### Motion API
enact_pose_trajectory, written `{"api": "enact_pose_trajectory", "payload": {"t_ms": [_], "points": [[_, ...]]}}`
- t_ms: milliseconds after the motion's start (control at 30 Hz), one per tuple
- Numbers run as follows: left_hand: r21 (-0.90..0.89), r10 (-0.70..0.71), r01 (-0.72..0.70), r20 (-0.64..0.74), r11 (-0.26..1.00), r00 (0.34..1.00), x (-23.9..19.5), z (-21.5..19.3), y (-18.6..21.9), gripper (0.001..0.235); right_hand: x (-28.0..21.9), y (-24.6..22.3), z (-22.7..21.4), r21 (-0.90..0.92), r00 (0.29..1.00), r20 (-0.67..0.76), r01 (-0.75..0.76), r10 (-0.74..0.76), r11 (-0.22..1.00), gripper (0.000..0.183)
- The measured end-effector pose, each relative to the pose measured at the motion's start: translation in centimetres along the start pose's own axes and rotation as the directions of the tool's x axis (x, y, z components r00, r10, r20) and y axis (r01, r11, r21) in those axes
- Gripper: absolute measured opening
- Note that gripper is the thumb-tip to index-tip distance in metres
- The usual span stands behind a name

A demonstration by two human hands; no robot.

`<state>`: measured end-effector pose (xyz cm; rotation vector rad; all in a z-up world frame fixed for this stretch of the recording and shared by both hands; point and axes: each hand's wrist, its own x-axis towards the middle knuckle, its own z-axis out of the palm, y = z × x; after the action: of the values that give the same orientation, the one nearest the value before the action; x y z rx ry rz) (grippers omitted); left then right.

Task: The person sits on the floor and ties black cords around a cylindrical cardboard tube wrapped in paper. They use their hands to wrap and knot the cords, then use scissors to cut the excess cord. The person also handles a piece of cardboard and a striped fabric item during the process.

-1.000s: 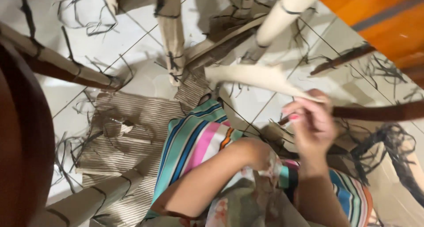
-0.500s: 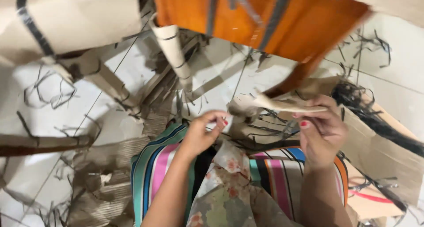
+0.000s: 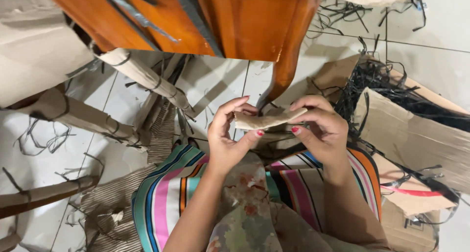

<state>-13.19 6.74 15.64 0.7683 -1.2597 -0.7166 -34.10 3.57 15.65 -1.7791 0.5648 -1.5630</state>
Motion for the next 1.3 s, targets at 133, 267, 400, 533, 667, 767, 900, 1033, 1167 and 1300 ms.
{"api": "enact_pose_trajectory", "payload": {"t_ms": [133,267,400,533,667,767,900,1033,1167,1300], "points": [[-0.052,0.083,-0.083,0.008,0.995,0.997,0.7,0.9,0.4,0.049,0.3,-0.8,0.1,-0.055,0.999,0.032,0.0,0.001,0.998,0.011],[-0.004,0.229,-0.229,0.046,0.973,0.972,1.3,0.7,0.7,0.015,0.6,-1.1,0.1,-0.05,1.0,-0.014,-0.014,0.013,0.999,0.018],[-0.205,0.294,-0.268,0.11,0.941,0.949,1.3,1.3,0.7,0.009,0.3,-1.2,0.4,-0.085,0.976,-0.017,-0.22,0.219,0.972,0.048],[-0.217,0.425,-0.398,0.091,0.891,0.901,1.3,1.3,0.4,0.011,0.0,-1.6,0.8,-0.051,0.957,-0.007,-0.291,0.291,0.955,0.045],[-0.114,0.548,-0.538,0.097,0.835,0.831,1.4,0.6,0.7,0.016,-0.3,-1.4,-1.2,-0.095,0.945,0.106,-0.299,0.308,0.949,0.036],[-0.041,0.57,-0.569,0.098,0.822,0.816,0.7,0.7,0.7,0.017,-0.1,-2.0,-1.6,-0.033,0.932,0.158,-0.326,0.327,0.945,0.033],[0.028,0.499,-0.505,0.112,0.863,0.859,0.0,0.5,-0.9,0.013,1.2,-4.2,-0.1,0.08,0.95,0.132,-0.294,0.282,0.952,0.036],[0.053,0.303,-0.304,0.03,0.951,0.952,-0.8,1.3,-0.6,0.031,0.4,-3.9,0.0,0.097,0.973,0.028,-0.23,0.228,0.968,0.043],[0.061,0.129,-0.127,-0.026,0.99,0.991,-1.0,1.1,-0.2,0.048,-0.3,-2.7,0.5,-0.206,0.986,-0.164,-0.027,-0.007,0.978,0.034],[0.025,0.102,-0.1,-0.093,0.995,0.99,0.2,1.8,-0.5,0.024,1.2,-2.1,1.2,-0.394,0.951,-0.181,0.163,-0.25,0.904,0.009]]}}
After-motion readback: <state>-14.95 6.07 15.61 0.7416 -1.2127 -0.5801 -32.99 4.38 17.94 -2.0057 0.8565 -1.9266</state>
